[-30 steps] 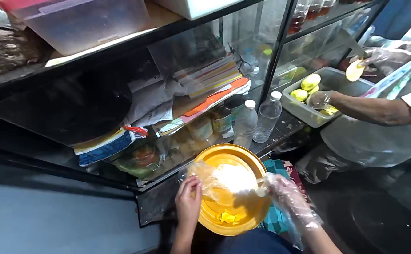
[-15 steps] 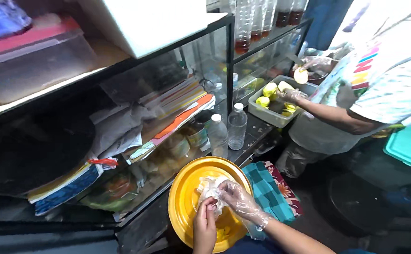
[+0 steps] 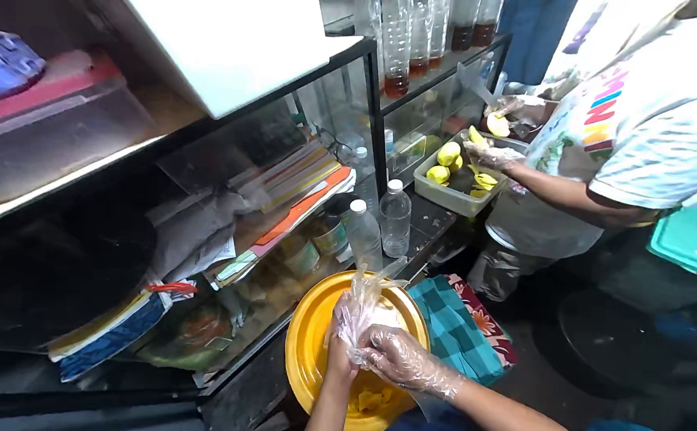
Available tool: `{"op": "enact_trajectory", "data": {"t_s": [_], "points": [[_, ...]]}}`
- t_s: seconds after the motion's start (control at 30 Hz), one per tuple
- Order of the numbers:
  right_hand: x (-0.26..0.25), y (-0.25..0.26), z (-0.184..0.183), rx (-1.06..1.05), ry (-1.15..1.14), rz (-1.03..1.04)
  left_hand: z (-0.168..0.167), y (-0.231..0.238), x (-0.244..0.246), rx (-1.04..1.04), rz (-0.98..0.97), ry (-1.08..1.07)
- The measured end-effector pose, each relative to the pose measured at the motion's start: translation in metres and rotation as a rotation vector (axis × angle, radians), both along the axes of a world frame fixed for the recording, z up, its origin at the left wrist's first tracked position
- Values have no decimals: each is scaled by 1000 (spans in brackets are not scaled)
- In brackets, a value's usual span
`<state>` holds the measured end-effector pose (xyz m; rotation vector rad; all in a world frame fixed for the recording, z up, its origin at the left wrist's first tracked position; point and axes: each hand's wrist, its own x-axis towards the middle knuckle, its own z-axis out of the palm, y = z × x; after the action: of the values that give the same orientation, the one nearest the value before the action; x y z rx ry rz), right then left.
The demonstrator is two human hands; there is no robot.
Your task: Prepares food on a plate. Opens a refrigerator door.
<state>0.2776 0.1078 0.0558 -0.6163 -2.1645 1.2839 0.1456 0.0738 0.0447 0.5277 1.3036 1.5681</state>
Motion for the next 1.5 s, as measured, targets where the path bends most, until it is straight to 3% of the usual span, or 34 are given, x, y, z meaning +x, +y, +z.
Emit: {"op": "enact_trajectory", "data": {"t_s": [0.13,0.23,0.33,0.4,0.5,0.6,0.7,0.73,0.83,0.87,0.93,1.0,1.1,1.2,1.37,1.5], "points": [[-3,2,-4,109,68,4,-8,11,1,130,-55,-154],[-2,5,-5,171,79,5,-3,13,4,106,-101,-211],[0,7,-6,213,77,28,-6,19,-2,146,-287,-59],[2,7,-4,211,85,38,-15,20,-7,145,-270,52],[3,7,-2,209,112,52,18,11,6,32,-142,25],[4,8,-3,204,118,69,-7,15,-3,179,-167,-119],[4,8,-4,187,135,85,11,24,4,185,-216,-288],[3,8,-5,184,144,83,21,27,9,146,-162,-242],[3,8,-3,159,125,90,31,27,16,103,-116,180],[3,8,-3,158,131,86,18,23,10,118,-126,196],[3,6,-4,149,146,71,-11,14,-2,178,-133,-1],[2,5,-6,143,179,52,-2,4,1,112,-63,-108],[2,3,-9,145,210,43,0,4,0,182,-88,-127],[3,2,-9,127,195,51,-4,4,-4,202,-166,-57],[3,2,-11,138,192,54,6,1,-1,-90,-91,14],[3,1,-12,144,184,85,35,11,17,91,-63,334]]}}
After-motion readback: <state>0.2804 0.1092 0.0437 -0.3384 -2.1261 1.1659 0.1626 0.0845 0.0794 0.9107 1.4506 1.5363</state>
